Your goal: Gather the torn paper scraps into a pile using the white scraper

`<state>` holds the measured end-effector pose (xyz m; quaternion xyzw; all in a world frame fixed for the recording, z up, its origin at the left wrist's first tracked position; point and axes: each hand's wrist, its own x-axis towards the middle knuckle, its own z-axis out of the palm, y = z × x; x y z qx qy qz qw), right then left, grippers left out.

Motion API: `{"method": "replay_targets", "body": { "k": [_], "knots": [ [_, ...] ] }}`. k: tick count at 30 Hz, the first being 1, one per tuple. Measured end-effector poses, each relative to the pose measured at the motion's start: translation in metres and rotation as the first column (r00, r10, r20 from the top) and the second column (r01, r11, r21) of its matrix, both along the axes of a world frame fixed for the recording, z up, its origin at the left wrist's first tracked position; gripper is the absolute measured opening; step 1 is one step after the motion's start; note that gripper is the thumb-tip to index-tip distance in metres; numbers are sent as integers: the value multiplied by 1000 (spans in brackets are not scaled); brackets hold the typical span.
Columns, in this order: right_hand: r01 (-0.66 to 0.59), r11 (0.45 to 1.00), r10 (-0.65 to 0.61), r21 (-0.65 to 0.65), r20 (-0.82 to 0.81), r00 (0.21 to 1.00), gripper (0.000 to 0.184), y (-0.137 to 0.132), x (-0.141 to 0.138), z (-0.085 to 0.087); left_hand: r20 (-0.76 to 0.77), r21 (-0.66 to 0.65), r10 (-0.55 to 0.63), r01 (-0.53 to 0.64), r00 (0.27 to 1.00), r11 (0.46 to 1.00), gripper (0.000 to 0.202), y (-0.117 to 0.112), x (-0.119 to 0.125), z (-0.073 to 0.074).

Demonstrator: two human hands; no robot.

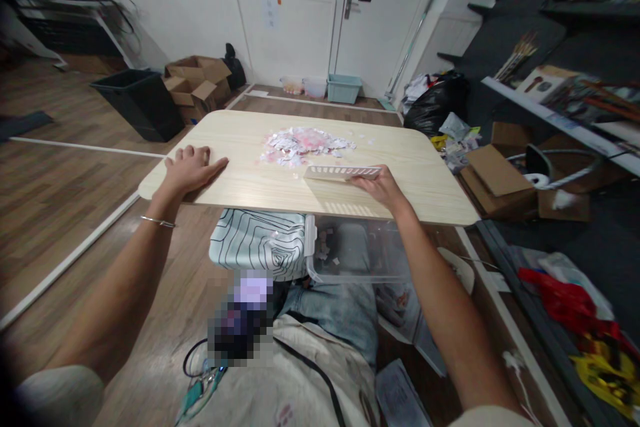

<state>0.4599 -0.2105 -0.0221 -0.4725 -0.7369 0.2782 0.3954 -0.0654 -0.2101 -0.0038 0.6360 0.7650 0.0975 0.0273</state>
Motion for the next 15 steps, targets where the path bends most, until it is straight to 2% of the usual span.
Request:
{"method": "replay_targets", "body": {
  "k": [5, 10, 15],
  "knots": [
    [-46, 999, 47, -19, 51, 998, 33, 3, 7, -9, -6, -2, -12, 12, 1000, 1000, 89, 0, 1, 0],
    [-131, 990, 134, -54, 75, 988, 44, 9, 11, -12, 1, 0, -17, 17, 1000, 1000, 90, -2, 3, 3],
    [-132, 989, 138, -70, 89, 986, 39, 15, 15, -15, 2, 6, -18, 18, 1000, 1000, 89, -3, 3, 3]
  ]
}}
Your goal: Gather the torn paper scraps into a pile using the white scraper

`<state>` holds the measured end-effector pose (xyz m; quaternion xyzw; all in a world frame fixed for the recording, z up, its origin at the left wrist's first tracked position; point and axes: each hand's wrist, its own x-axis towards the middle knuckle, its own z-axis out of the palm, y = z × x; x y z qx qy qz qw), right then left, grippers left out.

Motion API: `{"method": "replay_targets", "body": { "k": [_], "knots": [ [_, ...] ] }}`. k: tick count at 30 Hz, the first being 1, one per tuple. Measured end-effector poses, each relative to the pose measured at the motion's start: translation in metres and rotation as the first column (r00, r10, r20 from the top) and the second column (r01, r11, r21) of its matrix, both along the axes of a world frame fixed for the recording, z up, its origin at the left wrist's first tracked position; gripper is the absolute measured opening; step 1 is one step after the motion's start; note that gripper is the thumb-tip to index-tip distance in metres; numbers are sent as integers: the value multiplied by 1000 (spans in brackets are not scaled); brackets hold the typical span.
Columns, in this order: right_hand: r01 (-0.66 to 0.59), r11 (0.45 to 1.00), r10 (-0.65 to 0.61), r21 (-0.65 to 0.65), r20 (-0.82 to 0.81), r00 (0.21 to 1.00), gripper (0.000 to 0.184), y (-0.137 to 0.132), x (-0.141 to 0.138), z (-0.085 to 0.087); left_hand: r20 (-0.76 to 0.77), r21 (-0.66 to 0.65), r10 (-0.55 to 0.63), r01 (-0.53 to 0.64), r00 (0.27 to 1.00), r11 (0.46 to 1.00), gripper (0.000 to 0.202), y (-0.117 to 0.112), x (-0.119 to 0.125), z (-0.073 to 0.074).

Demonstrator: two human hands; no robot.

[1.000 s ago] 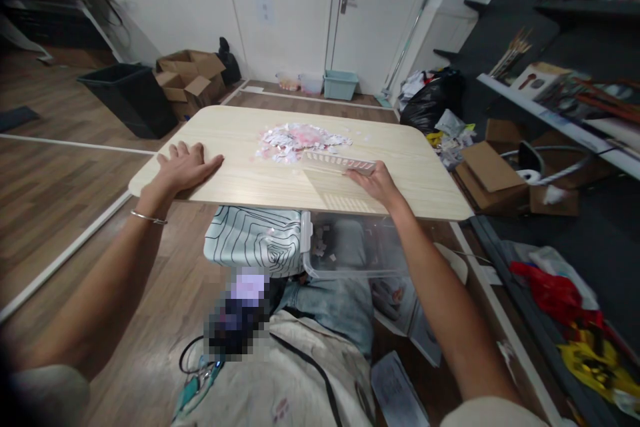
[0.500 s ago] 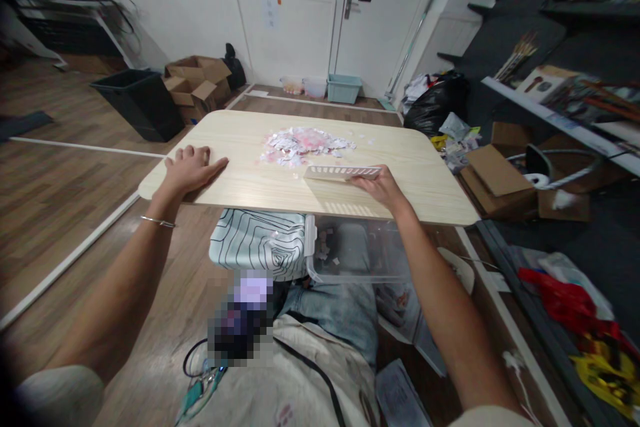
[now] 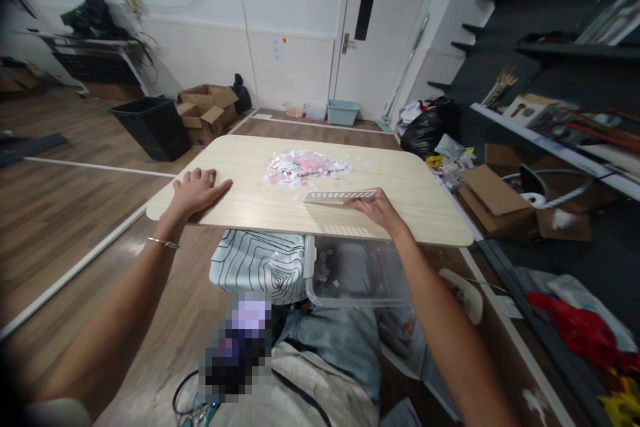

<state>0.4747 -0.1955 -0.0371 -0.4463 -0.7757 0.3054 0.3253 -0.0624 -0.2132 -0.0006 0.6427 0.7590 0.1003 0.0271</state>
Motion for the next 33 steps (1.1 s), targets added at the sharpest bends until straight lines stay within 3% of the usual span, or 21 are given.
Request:
{"method": "replay_targets", "body": {
  "k": [11, 17, 27, 33],
  "knots": [
    [-125, 992, 125, 7, -12, 992, 39, 1, 8, -4, -24, -15, 9, -9, 1000, 1000, 92, 1, 0, -1],
    [-62, 998, 63, 22, -64, 996, 40, 9, 4, -14, -34, -5, 10, -10, 999, 1000, 92, 1, 0, 0],
    [-34, 999, 34, 11, -41, 999, 34, 6, 14, -13, -28, 7, 21, -21, 999, 1000, 91, 1, -1, -2],
    [68, 998, -68, 15, -4, 998, 38, 6, 14, -12, -16, 12, 20, -20, 1000, 1000, 92, 2, -1, -3]
  ]
}}
